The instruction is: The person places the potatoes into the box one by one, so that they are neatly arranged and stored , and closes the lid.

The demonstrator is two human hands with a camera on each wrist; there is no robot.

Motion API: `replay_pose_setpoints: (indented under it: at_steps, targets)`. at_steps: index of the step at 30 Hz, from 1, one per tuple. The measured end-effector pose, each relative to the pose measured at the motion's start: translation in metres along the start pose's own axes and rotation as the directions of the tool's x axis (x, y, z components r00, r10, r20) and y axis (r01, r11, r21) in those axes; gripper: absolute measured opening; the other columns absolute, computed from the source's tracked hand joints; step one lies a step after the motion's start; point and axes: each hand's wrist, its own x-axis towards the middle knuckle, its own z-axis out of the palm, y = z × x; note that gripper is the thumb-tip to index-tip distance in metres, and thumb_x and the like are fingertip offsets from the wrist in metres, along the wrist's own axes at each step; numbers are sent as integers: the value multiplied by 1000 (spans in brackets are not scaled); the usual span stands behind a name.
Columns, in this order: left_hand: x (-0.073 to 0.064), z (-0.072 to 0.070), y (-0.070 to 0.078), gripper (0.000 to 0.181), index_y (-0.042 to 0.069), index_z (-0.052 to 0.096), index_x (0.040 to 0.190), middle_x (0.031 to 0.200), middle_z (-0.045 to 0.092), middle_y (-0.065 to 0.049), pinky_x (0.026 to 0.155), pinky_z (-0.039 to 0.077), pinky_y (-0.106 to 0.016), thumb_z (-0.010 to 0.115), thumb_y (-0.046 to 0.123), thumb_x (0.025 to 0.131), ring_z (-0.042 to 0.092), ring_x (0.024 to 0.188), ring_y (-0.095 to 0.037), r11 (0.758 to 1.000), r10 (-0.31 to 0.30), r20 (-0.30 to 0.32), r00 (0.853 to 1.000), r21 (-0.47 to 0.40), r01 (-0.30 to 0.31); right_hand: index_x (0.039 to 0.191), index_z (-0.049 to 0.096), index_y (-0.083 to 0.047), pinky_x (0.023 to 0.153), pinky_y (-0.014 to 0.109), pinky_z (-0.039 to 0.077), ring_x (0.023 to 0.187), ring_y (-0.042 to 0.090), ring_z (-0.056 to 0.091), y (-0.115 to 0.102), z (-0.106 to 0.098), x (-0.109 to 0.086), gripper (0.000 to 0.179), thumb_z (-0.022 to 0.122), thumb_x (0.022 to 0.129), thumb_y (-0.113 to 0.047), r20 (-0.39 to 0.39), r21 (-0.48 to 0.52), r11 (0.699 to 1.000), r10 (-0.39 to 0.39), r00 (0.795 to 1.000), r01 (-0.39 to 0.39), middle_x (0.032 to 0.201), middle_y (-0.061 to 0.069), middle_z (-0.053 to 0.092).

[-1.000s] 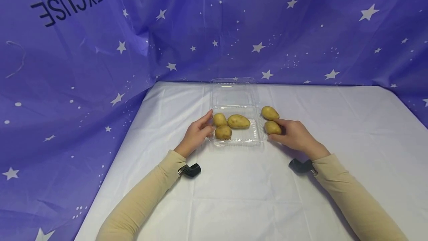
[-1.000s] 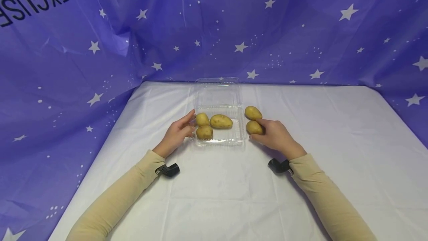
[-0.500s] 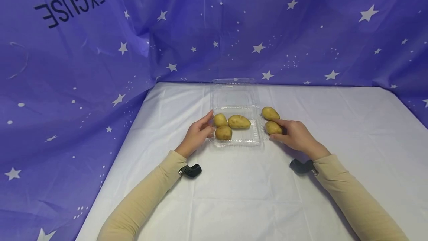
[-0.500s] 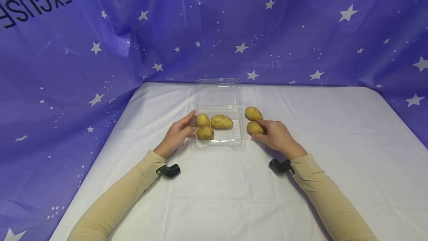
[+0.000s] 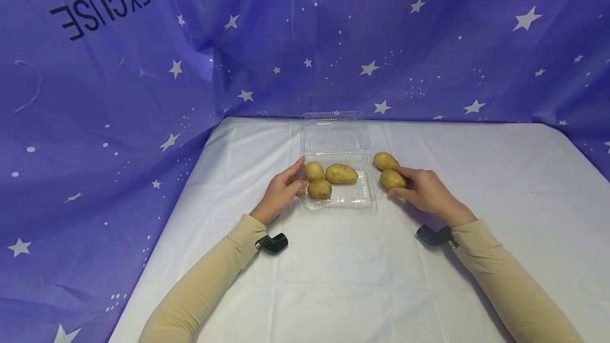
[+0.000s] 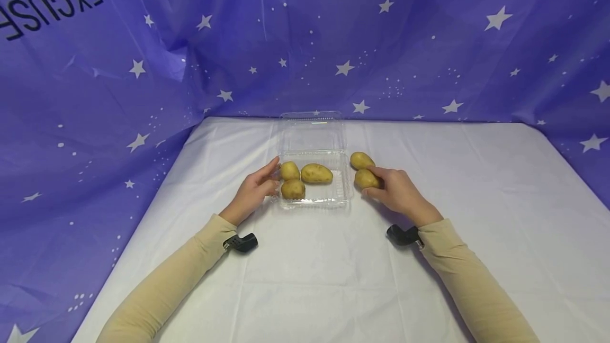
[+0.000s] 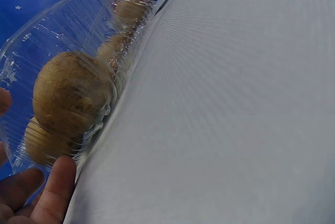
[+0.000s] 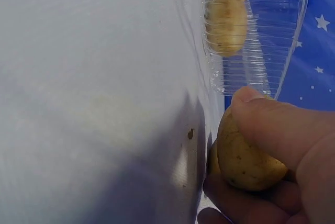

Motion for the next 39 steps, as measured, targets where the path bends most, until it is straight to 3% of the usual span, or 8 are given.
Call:
replay_pose_setpoints:
  at_steps: [6,13,22,31,39]
  targets:
    - [0,0,0,69,11,35,159,163,40,-14,79,57,-17,56,5,93,59,127,-33,1000,0,0,1000,-7,0,131,61,13,76,39,56,87,27,66,0,-2,0,59,83,81,-10,9,9,1000,6,1000,-7,110,28,74]
    - [0,1,0,70,10,35,159,162,40,-16,80,57,-17,56,5,92,60,126,-36,1000,5,1,1000,-11,-5,131,61,12,78,42,59,89,28,68,-1,-4,-1,59,83,82,-12,24,25,1000,1,1000,-1,112,30,73]
    - [0,1,1,69,14,36,159,162,41,-16,80,57,-17,56,6,93,60,128,-35,1000,-4,-1,1000,-7,4,134,57,16,85,48,61,101,43,72,-5,-16,2,62,82,84,-11,33,106,994,9,999,-13,118,34,69]
    - [1,0,-1,70,14,37,158,161,42,-15,79,56,-16,58,5,93,62,121,-38,1000,1,-2,1000,-6,-1,134,58,14,88,50,60,105,43,72,-21,-31,15,59,81,85,-10,20,84,996,-29,999,28,119,33,69]
    - [0,1,0,70,12,36,158,161,42,-15,78,56,-17,57,6,92,64,113,-29,1000,5,-2,1000,7,-5,134,60,10,85,48,61,102,39,74,-40,-34,31,57,81,84,-6,23,54,995,-83,996,82,117,28,72]
